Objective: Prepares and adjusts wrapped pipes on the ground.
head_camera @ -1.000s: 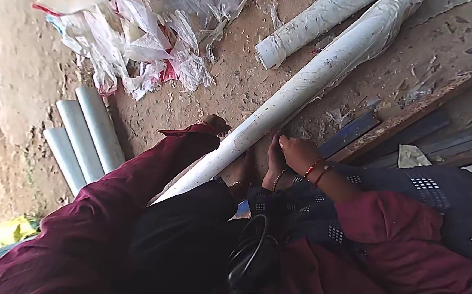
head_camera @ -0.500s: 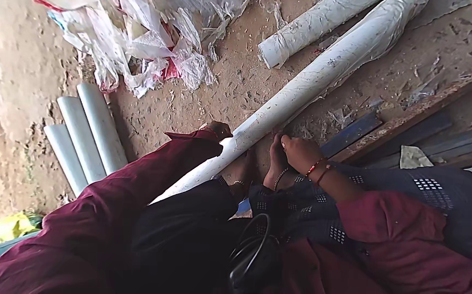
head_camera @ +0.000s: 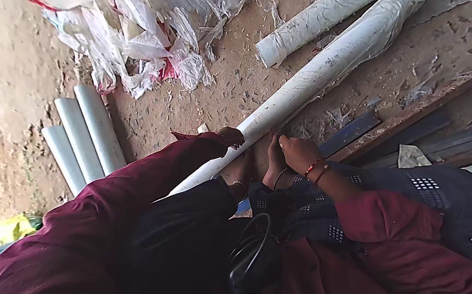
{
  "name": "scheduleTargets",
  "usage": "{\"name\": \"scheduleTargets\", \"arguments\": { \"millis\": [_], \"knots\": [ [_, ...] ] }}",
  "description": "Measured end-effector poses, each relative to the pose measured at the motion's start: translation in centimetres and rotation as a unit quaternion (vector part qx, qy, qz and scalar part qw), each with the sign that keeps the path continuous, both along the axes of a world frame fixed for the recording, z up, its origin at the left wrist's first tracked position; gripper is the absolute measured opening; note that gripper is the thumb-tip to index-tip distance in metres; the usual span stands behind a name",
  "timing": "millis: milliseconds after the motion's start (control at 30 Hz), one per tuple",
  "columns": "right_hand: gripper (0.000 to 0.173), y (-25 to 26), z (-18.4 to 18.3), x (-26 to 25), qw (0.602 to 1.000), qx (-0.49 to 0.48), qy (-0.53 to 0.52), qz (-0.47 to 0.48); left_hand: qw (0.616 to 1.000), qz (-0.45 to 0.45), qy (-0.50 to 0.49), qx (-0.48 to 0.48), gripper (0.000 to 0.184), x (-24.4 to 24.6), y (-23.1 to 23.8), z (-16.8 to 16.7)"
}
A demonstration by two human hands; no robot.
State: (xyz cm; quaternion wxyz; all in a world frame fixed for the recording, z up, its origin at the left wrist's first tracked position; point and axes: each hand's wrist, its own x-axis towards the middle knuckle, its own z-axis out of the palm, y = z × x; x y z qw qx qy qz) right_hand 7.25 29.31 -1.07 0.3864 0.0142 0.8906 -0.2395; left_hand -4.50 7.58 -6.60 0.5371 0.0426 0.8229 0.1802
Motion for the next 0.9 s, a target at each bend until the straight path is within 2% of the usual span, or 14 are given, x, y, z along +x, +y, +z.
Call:
{"name": "scheduleTargets", "arguments": {
  "millis": [100,200,300,433,500,567,667,700,800,900],
  "knots": [
    [0.026,0.0,-0.2,0.1,1.0,-0.002,0.003,-0.007,0.997,0.001,0.001,0.083,0.027,-0.2,2.7,2.3],
    [0.027,0.1,-0.2,0.1,1.0,-0.004,0.008,-0.003,0.999,0.038,0.005,-0.003,0.038,-2.1,4.6,3.7],
    [0.028,0.1,0.0,0.1,1.0,0.0,0.001,-0.001,0.994,-0.011,0.063,-0.086,0.04,-3.3,3.2,2.6],
    [0.027,0.1,0.0,0.1,1.0,-0.001,0.004,0.007,0.974,-0.114,0.154,-0.123,0.037,-4.3,0.4,1.3],
    [0.028,0.1,0.0,0.0,1.0,-0.001,0.003,0.011,0.971,-0.099,0.198,-0.087,0.032,-4.3,-0.3,1.5],
    [0.028,0.0,0.0,0.1,1.0,-0.002,0.008,0.008,0.973,-0.068,0.209,-0.066,0.042,-4.2,-0.3,2.2],
    [0.026,-0.1,-0.1,0.2,1.0,0.0,0.022,-0.007,0.982,-0.049,0.17,-0.072,0.074,-3.7,0.0,2.7],
    [0.026,-0.1,-0.1,0.2,1.0,-0.002,0.021,-0.009,0.983,-0.063,0.161,-0.066,0.074,-3.5,-0.6,2.0],
    [0.026,0.0,-0.3,0.1,1.0,0.002,0.013,-0.001,0.977,-0.139,0.154,-0.047,0.039,-2.9,-3.2,-1.8],
    [0.025,-0.1,-0.5,0.2,1.0,0.005,0.023,0.002,0.976,-0.159,0.096,-0.117,0.039,-1.7,-2.3,-1.4]
  ]
}}
